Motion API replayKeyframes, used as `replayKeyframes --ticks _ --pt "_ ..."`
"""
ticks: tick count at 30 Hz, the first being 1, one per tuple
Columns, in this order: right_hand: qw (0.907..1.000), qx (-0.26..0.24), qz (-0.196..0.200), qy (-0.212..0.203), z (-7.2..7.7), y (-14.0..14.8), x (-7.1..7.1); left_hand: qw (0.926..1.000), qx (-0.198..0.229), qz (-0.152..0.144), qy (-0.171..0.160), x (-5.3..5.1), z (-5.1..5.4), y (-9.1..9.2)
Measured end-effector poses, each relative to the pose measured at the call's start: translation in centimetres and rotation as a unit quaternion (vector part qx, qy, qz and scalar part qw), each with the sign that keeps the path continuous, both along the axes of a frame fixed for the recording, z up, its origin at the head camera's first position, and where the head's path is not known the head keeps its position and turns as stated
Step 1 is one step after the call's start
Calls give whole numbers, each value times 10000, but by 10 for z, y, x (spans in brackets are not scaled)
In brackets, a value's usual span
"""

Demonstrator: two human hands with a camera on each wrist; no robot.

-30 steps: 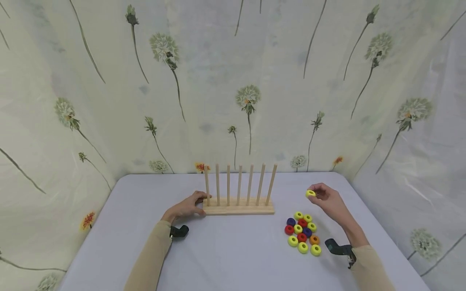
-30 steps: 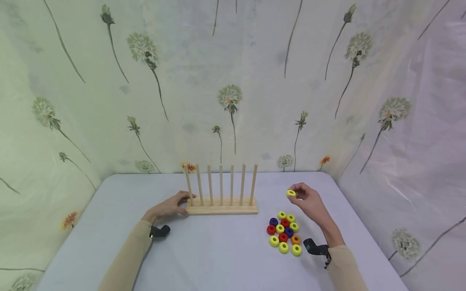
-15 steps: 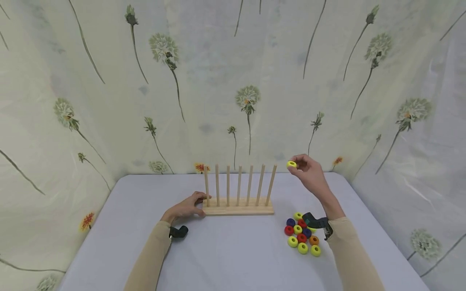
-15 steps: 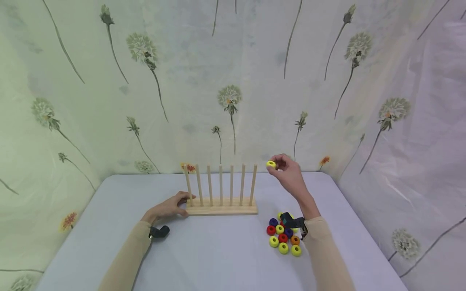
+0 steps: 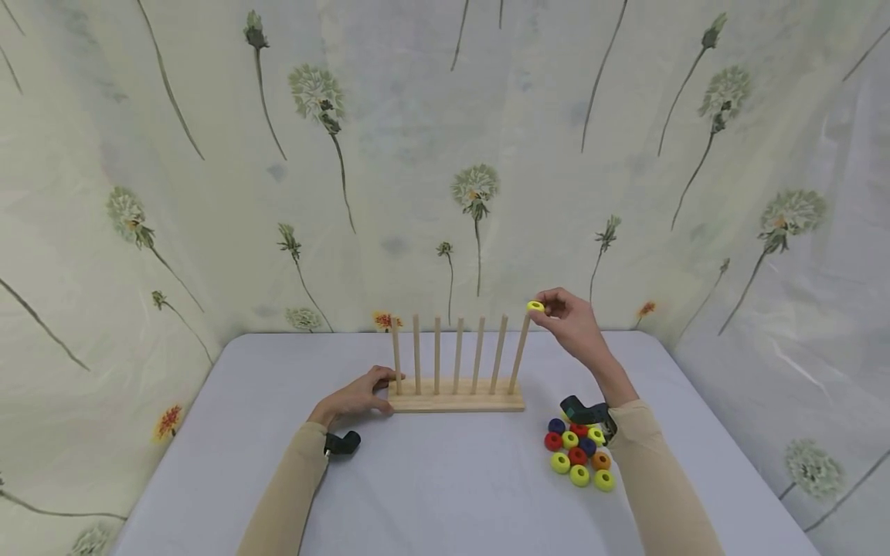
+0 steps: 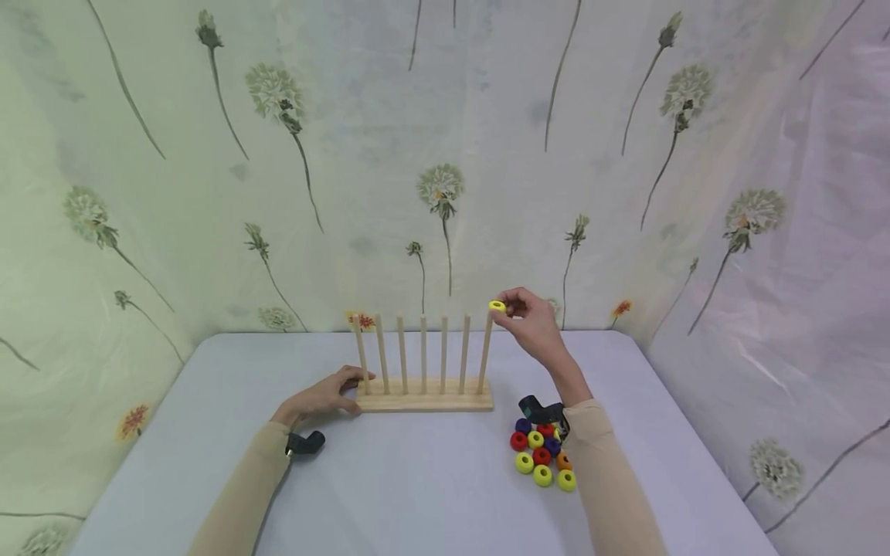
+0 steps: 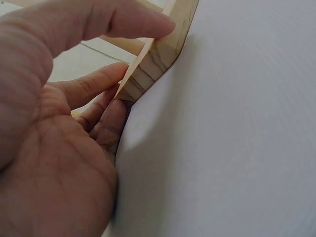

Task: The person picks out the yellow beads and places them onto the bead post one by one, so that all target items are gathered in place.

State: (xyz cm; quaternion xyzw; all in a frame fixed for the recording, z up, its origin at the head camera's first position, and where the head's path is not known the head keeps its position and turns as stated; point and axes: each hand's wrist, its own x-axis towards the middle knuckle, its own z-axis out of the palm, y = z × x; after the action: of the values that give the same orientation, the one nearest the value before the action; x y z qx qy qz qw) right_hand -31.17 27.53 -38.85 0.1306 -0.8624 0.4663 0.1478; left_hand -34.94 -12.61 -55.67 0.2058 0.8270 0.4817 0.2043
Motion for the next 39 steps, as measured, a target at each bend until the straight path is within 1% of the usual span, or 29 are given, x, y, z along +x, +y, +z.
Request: replayKeyframes --ticks 3,6,12,14,20,28,34,39 --pt "10000 36 25 23 -3 -1 -4 10000 35 -9 -21 -1 0 0" --pt "10000 30 84 40 -5 -3 -5 10000 60 -8 -63 0 0 0" --pt "9997 2 218 -58 -8 -5 -3 9999 98 -46 -75 2 0 0" --pt "9998 -5 221 -32 -11 -3 -4 9999 95 -58 -73 2 1 -1" --pt "9997 14 240 -38 -11 -3 -3 9999 111 -52 -58 2 1 -1" --pt "9993 95 296 -192 -15 -2 -5 10000 13 -67 -8 1 0 0" --pt "9989 65 352 -315 -18 0 -8 10000 27 -74 -8 -1 0 0" --pt "9988 24 350 -330 -18 0 -7 10000 -11 -8 -7 0 2 0"
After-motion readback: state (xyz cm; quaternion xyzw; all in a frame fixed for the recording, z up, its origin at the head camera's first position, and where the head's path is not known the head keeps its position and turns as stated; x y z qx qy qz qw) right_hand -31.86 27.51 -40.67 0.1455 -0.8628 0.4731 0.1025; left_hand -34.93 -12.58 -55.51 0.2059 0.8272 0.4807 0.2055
